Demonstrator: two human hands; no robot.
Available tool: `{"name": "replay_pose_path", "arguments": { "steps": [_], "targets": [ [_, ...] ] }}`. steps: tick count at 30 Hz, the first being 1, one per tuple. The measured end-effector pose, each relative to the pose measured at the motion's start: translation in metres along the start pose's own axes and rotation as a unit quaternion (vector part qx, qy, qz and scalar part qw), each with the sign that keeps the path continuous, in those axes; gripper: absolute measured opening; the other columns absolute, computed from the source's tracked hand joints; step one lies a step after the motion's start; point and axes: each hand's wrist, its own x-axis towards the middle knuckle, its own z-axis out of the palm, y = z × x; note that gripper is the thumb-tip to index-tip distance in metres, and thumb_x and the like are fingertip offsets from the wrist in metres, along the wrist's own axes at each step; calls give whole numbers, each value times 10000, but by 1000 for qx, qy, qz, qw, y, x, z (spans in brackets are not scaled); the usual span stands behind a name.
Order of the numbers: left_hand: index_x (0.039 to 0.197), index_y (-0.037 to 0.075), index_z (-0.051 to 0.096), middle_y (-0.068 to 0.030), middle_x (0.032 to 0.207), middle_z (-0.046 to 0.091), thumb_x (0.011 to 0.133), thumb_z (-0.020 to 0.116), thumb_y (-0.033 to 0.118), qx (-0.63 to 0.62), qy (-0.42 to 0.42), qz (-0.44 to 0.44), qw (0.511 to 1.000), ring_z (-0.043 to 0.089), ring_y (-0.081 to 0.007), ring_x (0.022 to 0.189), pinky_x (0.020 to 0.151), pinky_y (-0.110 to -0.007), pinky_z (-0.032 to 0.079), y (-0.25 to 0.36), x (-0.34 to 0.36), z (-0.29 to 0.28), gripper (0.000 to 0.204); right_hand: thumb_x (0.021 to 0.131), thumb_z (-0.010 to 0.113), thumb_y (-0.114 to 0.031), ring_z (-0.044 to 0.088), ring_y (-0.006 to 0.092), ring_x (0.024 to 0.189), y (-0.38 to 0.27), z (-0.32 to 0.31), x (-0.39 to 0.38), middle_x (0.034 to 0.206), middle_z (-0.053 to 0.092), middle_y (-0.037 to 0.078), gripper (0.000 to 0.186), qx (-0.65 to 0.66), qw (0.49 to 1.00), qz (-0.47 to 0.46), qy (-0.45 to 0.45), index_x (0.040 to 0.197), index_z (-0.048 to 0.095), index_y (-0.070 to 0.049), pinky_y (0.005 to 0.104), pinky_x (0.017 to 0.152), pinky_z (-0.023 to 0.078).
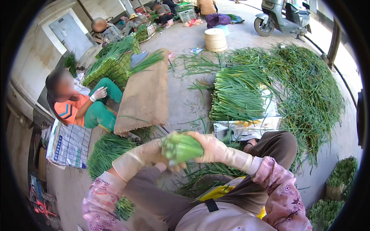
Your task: The person sits on the floor and repeatedly picks up bunches of green leafy vegetables, aligns them, and places them into neat stacks. The person wears gloves and works alongside others in a covered outdoor area.
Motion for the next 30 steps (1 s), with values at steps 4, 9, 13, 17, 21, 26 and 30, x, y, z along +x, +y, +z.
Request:
{"name": "replay_pose_path", "arguments": {
  "steps": [4, 9, 13, 17, 21, 26, 30],
  "targets": [
    [1362, 74, 351, -145, 1213, 544, 868, 524, 534, 95, 259, 211, 938, 552, -258, 1099, 919, -404, 444, 11, 7, -6, 697, 685, 676, -231, 627, 353, 900, 15, -6, 10, 938, 643, 196, 669, 54, 981, 182, 43, 1266, 384, -73, 397, 777, 495],
    [1407, 105, 186, -97, 1303, 436, 847, 660, 292, 131, 323, 455, 820, 475, -204, 1162, 956, -374, 406, 24, 51, 12, 758, 679, 672, -215, 630, 355, 881, 13, -2, 52, 941, 630, 234, 693, -24, 966, 245, 82, 1279, 368, -49, 389, 780, 494],
    [1431, 62, 142, -138, 1257, 468, 790, 716, 188, -33, 364, 467, 805, 544, -223, 1053, 906, -374, 446, 59, 67, -13, 869, 693, 664, -218, 604, 402, 916, -7, 4, 81, 971, 611, 269, 753, -118, 961, 232, 88, 1330, 308, -30, 418, 808, 487],
    [1141, 94, 513, -92, 901, 629, 827, 660, 141, -106, 332, 493, 797, 637, -227, 829, 756, -361, 534, 83, 59, -12, 349, 703, 678, -248, 594, 405, 939, -13, -2, 105, 999, 601, 278, 826, -180, 960, 210, 49, 1359, 251, 17, 441, 828, 476],
    [1037, 63, 557, -77, 810, 618, 805, 649, 143, -111, 371, 525, 757, 630, -224, 754, 731, -357, 534, 94, 46, -43, 262, 737, 702, -412, 570, 422, 986, -19, -30, 126, 1101, 565, 291, 933, -173, 969, 150, -91, 1368, 213, 68, 431, 842, 470],
    [805, 70, 577, -69, 786, 610, 820, 589, 308, -147, 463, 519, 703, 610, -231, 763, 778, -375, 506, 72, -12, -129, 239, 812, 635, -389, 553, 362, 1090, 8, -71, 89, 1167, 563, 255, 699, -139, 985, 77, 66, 1347, 372, -24, 395, 918, 447],
    [934, 120, 627, -78, 916, 648, 845, 483, 391, -245, 518, 487, 659, 608, -265, 823, 746, -430, 495, 18, -52, -204, 320, 881, 583, -263, 575, 273, 1089, 31, -111, 33, 1157, 595, 188, 505, -98, 979, 153, 94, 1324, 428, -78, 355, 912, 457]
  ]
}}
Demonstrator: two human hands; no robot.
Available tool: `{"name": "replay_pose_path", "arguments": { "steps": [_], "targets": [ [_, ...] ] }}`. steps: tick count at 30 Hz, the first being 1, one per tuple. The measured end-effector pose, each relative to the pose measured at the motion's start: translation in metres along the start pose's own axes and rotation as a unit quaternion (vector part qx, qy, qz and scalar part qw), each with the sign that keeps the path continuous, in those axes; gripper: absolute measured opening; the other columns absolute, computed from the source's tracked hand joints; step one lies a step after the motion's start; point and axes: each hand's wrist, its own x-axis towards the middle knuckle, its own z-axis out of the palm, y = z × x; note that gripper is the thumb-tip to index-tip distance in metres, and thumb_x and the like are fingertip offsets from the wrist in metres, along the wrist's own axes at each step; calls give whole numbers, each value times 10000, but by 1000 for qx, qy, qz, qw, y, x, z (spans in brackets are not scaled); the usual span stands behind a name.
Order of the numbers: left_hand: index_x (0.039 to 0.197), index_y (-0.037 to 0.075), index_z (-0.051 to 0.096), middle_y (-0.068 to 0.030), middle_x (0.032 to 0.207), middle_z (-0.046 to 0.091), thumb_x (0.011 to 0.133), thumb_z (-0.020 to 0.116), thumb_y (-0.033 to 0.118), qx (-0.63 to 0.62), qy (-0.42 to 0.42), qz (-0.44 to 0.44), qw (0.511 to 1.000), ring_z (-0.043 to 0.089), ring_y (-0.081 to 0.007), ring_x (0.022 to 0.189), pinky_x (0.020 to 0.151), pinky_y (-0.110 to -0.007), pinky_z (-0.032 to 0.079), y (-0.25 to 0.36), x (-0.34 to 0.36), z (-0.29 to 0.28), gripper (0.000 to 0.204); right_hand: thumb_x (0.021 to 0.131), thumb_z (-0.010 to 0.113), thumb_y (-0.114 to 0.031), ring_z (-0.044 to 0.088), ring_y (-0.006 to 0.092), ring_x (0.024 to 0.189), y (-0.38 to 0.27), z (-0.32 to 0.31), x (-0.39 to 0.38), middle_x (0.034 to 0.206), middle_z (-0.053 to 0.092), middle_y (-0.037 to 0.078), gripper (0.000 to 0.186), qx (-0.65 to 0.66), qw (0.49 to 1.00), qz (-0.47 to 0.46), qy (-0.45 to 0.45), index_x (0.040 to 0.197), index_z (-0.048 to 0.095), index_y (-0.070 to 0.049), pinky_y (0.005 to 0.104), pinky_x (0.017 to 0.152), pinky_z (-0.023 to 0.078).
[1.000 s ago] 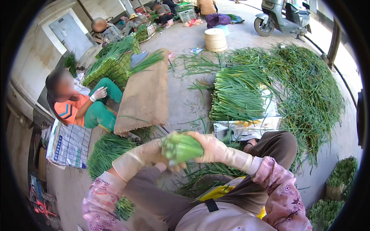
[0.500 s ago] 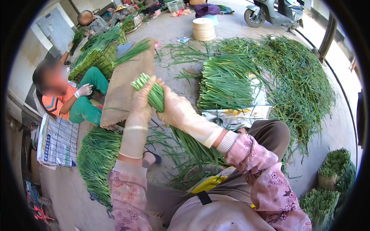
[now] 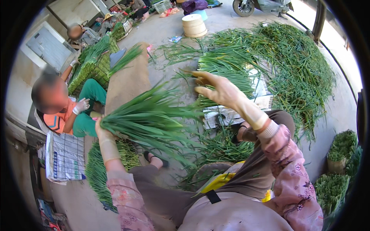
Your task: The person sits on the floor and repeatedly picks up bunches of green leafy vegetables, aligns them, and places them into neat stacks. The person wears gloves and works alongside others in a covered outdoor area.
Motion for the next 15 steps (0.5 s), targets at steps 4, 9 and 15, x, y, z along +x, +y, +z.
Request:
{"name": "replay_pose_path", "arguments": {
  "steps": [4, 9, 15],
  "targets": [
    [1016, 74, 623, -117, 980, 648, 832, 478, 369, -45, -25, -48, 998, 607, -311, 891, 798, -460, 491, -10, 17, -62, 377, 881, 588, -230, 611, 262, 1006, 34, -2, -39, 1072, 639, 163, 437, 92, 994, 61, -19, 1273, 483, -70, 330, 854, 483],
    [1005, 70, 620, -114, 980, 648, 800, 540, 357, -7, -1, -25, 1000, 611, -308, 878, 786, -456, 500, -32, 16, -104, 362, 917, 554, -151, 588, 110, 896, 33, 15, -63, 973, 659, 46, 222, 230, 966, 94, -70, 1096, 618, -37, 242, 813, 467],
    [981, 93, 632, -81, 973, 654, 767, 601, 367, -14, -13, -45, 999, 612, -285, 870, 789, -426, 497, -49, 16, -114, 348, 906, 575, -215, 627, 145, 870, -44, 18, -57, 985, 668, 47, 244, 418, 888, 67, -178, 1057, 642, -34, 278, 762, 497]
  ]
}}
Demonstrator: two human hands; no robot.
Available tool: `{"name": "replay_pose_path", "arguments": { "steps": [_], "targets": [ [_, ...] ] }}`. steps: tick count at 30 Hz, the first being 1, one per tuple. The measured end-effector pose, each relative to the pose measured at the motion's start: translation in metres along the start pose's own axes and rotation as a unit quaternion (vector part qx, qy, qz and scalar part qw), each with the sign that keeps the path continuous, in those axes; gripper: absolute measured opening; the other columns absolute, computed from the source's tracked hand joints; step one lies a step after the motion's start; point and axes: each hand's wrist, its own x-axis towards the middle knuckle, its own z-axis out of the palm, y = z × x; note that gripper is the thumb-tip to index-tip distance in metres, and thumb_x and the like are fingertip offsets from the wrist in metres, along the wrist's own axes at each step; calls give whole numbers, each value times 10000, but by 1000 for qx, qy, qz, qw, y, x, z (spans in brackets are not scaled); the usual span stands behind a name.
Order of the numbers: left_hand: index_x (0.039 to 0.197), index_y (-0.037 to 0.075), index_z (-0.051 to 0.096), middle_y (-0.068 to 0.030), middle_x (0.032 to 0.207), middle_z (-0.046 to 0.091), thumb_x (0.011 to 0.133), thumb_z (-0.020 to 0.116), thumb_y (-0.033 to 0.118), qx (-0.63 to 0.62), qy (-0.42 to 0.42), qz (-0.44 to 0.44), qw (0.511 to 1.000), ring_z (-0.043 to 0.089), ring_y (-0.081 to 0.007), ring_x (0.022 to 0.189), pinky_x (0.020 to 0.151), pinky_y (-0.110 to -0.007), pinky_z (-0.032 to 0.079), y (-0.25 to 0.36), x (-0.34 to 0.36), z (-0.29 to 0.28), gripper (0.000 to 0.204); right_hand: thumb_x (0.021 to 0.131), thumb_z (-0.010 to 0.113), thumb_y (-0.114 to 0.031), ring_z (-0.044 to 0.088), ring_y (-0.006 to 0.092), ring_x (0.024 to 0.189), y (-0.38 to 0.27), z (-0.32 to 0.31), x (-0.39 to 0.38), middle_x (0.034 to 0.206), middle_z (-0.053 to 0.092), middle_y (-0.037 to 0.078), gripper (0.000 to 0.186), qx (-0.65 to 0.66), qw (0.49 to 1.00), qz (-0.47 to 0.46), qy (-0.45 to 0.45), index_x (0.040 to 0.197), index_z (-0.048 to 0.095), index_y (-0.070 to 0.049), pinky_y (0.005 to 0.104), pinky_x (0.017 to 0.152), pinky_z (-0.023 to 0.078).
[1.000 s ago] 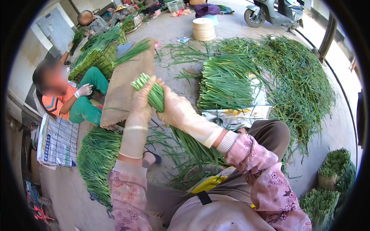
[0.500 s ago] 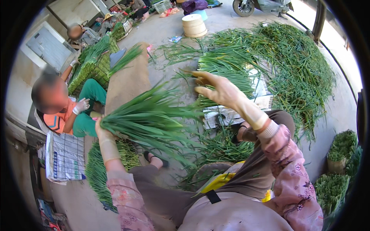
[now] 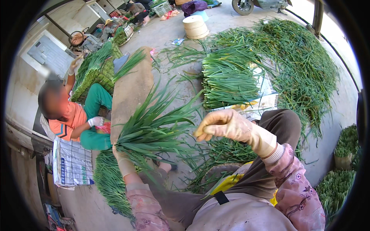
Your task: The person sits on the floor and repeatedly picks up bunches of green leafy vegetables, aligns them, and places them into neat stacks. The person wears gloves and works alongside others in a covered outdoor area.
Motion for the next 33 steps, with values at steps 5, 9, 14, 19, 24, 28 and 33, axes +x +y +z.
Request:
{"name": "replay_pose_path", "arguments": {
  "steps": [5, 9, 14, 19, 24, 28, 33],
  "targets": [
    [940, 79, 652, -90, 979, 657, 809, 563, 325, -5, 12, -1, 1000, 610, -274, 893, 809, -423, 493, -4, -6, 5, 293, 871, 625, -238, 643, 125, 755, -1, 13, 40, 894, 687, 77, 272, -222, 972, 69, 12, 1079, 650, -64, 276, 651, 510],
    [928, 59, 647, -104, 930, 663, 863, 479, 307, 3, 44, 12, 999, 619, -270, 861, 794, -414, 504, -11, -21, 32, 306, 812, 680, -227, 639, 208, 689, 13, 16, 52, 810, 679, 103, 284, -382, 924, -20, -2, 1050, 649, -75, 324, 614, 503],
    [896, 66, 637, -94, 888, 662, 883, 442, 307, 6, 16, 6, 1000, 624, -267, 811, 759, -411, 516, -9, -11, 19, 310, 761, 714, -247, 631, 297, 699, 15, 35, 56, 757, 655, 123, 271, -465, 884, -43, -1, 949, 644, -65, 371, 627, 490],
    [891, 64, 633, -98, 877, 659, 878, 441, 310, -13, 10, 19, 1000, 621, -275, 810, 758, -415, 516, -11, -15, 22, 312, 765, 694, -274, 605, 327, 716, 17, 47, 58, 739, 621, 136, 244, -447, 895, -9, -2, 906, 638, -83, 408, 635, 470],
    [891, 60, 628, -105, 877, 656, 849, 473, 303, -30, 18, 13, 999, 617, -283, 822, 769, -425, 512, -19, -25, 41, 292, 771, 681, -258, 586, 350, 769, 42, 43, 57, 753, 592, 133, 222, -482, 867, -116, 41, 836, 623, -54, 428, 670, 462],
    [892, 61, 627, -103, 884, 655, 835, 486, 288, -39, -4, 12, 999, 617, -285, 816, 768, -428, 512, -21, -28, 45, 274, 770, 674, -237, 587, 346, 761, 51, 40, 54, 754, 594, 126, 198, -520, 832, -185, 55, 782, 606, -52, 425, 667, 463],
    [920, 57, 621, -111, 953, 646, 855, 435, 332, -68, -12, -2, 998, 598, -293, 904, 826, -446, 490, -20, -18, 32, 339, 808, 635, -216, 587, 320, 730, 46, 39, 55, 748, 611, 110, 138, -572, 788, -221, 64, 833, 643, -81, 395, 640, 468]
  ]
}}
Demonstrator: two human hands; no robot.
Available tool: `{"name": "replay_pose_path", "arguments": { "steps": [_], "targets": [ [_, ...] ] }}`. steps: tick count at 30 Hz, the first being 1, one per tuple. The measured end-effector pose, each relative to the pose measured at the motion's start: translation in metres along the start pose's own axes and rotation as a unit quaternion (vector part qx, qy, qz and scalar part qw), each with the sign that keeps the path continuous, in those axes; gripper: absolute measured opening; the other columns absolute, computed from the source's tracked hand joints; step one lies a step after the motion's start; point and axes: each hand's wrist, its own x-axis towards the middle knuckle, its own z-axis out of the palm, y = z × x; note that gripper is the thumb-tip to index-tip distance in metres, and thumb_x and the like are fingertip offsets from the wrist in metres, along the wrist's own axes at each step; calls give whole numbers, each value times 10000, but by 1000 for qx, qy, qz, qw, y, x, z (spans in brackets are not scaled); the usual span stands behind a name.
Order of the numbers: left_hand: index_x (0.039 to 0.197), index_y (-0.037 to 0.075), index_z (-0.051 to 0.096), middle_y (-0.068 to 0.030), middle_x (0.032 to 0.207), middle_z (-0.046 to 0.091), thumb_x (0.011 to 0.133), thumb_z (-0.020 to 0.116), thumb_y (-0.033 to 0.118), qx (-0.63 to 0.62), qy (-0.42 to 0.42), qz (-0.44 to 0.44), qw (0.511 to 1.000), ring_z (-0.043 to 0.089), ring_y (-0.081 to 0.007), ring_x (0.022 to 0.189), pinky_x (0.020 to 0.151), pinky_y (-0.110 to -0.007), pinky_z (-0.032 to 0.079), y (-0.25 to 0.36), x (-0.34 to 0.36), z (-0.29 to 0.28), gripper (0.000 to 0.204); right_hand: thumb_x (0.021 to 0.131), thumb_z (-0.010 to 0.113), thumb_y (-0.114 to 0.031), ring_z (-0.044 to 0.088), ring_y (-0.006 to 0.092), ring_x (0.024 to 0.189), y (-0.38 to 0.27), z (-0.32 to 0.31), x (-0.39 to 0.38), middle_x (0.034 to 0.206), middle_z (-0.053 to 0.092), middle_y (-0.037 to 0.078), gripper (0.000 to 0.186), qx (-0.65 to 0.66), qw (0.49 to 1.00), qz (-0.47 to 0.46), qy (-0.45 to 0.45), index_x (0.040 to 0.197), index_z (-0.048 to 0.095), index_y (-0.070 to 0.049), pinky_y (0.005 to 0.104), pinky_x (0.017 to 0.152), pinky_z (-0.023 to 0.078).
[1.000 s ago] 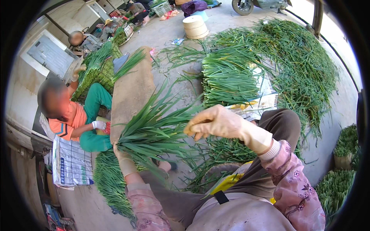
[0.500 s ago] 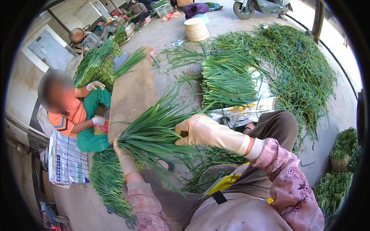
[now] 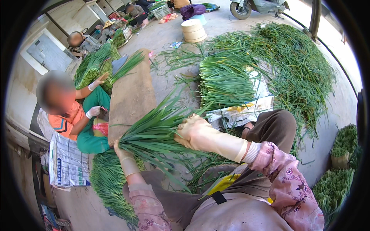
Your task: The person sits on the floor and repeatedly picks up bunches of green leafy vegetables, aligns them, and places them into neat stacks. The person wears gloves and works alongside others in a covered outdoor area.
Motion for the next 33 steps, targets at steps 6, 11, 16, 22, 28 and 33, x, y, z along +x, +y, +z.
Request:
{"name": "replay_pose_path", "arguments": {
  "steps": [6, 11, 16, 22, 28, 33],
  "targets": [
    [957, 67, 611, -118, 1038, 628, 882, 411, 357, 36, -67, -17, 997, 577, -292, 989, 880, -467, 463, -2, -26, -15, 360, 922, 527, -290, 573, 109, 688, 13, -84, -10, 748, 641, 44, 317, 478, 856, 150, 130, 1098, 640, -52, 260, 670, 467],
    [956, 67, 611, -119, 1039, 627, 883, 412, 356, 40, -99, -39, 994, 575, -289, 995, 888, -469, 459, -6, -47, -40, 358, 907, 540, -298, 616, 286, 986, 8, -103, -45, 1008, 653, 199, 395, 564, 825, -19, -8, 1084, 623, 46, 377, 913, 450],
    [955, 67, 611, -119, 1040, 627, 883, 413, 355, 32, -115, -56, 991, 573, -286, 1001, 895, -470, 454, -11, -54, -50, 357, 913, 533, -116, 635, 182, 932, -15, -84, -51, 1011, 668, 126, 221, 513, 829, 127, -183, 1045, 634, 31, 294, 830, 500],
    [954, 67, 611, -120, 1041, 626, 884, 414, 354, 9, -164, -77, 983, 572, -283, 1008, 904, -471, 449, -24, -48, -46, 355, 875, 632, -250, 605, 116, 753, -5, -48, -42, 885, 680, 54, 274, 501, 804, 289, -141, 1035, 662, -29, 257, 688, 493],
    [952, 67, 611, -120, 1043, 625, 885, 415, 353, -25, -218, -82, 972, 570, -280, 1015, 913, -473, 444, -20, -34, -50, 353, 816, 697, -246, 576, 127, 659, -19, -32, -38, 754, 649, 69, 261, 408, 887, 193, -94, 1001, 676, -65, 282, 603, 457],
    [951, 67, 611, -120, 1044, 624, 886, 416, 352, -49, -260, -87, 960, 568, -277, 1020, 920, -474, 439, -25, -17, -48, 351, 742, 726, -285, 567, 278, 662, -31, -29, -37, 660, 559, 86, 293, 180, 980, 74, -38, 942, 656, -81, 383, 600, 451]
  ]
}}
